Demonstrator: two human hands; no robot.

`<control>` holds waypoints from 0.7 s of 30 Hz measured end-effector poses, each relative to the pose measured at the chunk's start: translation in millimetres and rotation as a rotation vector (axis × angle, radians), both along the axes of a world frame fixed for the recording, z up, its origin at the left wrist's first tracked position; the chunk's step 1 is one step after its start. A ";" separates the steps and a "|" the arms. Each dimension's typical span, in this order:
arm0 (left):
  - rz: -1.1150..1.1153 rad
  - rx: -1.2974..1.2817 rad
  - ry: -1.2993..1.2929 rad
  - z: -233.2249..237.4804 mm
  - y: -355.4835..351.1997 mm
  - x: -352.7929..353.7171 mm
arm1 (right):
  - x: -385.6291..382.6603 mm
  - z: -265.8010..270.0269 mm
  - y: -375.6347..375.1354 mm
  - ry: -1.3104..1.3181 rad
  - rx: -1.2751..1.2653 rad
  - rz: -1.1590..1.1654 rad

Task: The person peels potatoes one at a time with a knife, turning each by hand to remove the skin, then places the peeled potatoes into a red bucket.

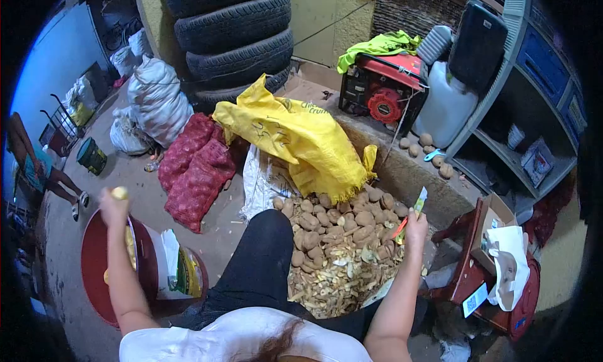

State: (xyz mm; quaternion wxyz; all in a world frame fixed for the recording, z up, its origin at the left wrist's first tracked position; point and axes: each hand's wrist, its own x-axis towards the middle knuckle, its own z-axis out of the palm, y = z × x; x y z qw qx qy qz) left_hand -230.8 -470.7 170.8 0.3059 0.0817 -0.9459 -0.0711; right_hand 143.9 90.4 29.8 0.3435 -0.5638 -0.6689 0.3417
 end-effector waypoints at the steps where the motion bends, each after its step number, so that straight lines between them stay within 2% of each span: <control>1: 0.111 -0.065 -0.076 3.2 -29.2 -0.1 | -1.6 12.2 -9.0 -0.023 0.001 0.019; 2: 0.307 -0.106 -0.152 1.4 -57.1 -10.3 | -1.8 19.7 -13.4 -0.047 0.002 0.036; 3: 0.514 -0.095 -0.124 12.5 -45.6 0.0 | -1.0 19.5 -12.3 -0.058 -0.004 0.024; 6: 0.444 -0.233 -0.133 28.9 -3.3 13.5 | 1.9 13.5 -6.4 0.011 0.004 0.062; 8: 0.171 -0.271 -0.022 34.6 41.2 5.3 | 3.7 20.9 -11.3 -0.010 0.009 0.077; 10: -0.222 -0.267 0.139 17.0 78.0 -27.4 | 7.0 29.8 -16.5 -0.032 -0.015 0.082; 11: -0.334 -0.199 0.091 28.8 130.0 -4.6 | 8.2 32.9 -18.0 -0.063 -0.005 0.089; 13: -0.735 -0.236 0.188 9.8 200.9 -5.7 | 15.5 33.0 -19.2 -0.103 -0.005 0.086; 14: -0.920 -0.176 0.113 2.8 241.9 9.5 | 18.1 32.0 -18.7 -0.108 0.001 0.100; 16: -1.106 -0.200 -0.081 -41.8 312.0 20.5 | 20.1 47.4 -24.7 -0.192 0.047 0.100; 17: -1.137 -0.186 -0.349 -51.1 342.5 45.2 | 20.8 50.1 -23.4 -0.200 0.035 0.092; 18: -1.246 -0.240 -0.274 -98.8 368.3 47.3 | 21.7 49.9 -21.9 -0.201 0.032 0.104; 21: -1.233 -0.529 -0.841 -180.3 420.2 86.2 | 24.6 40.0 -14.6 -0.233 0.048 0.118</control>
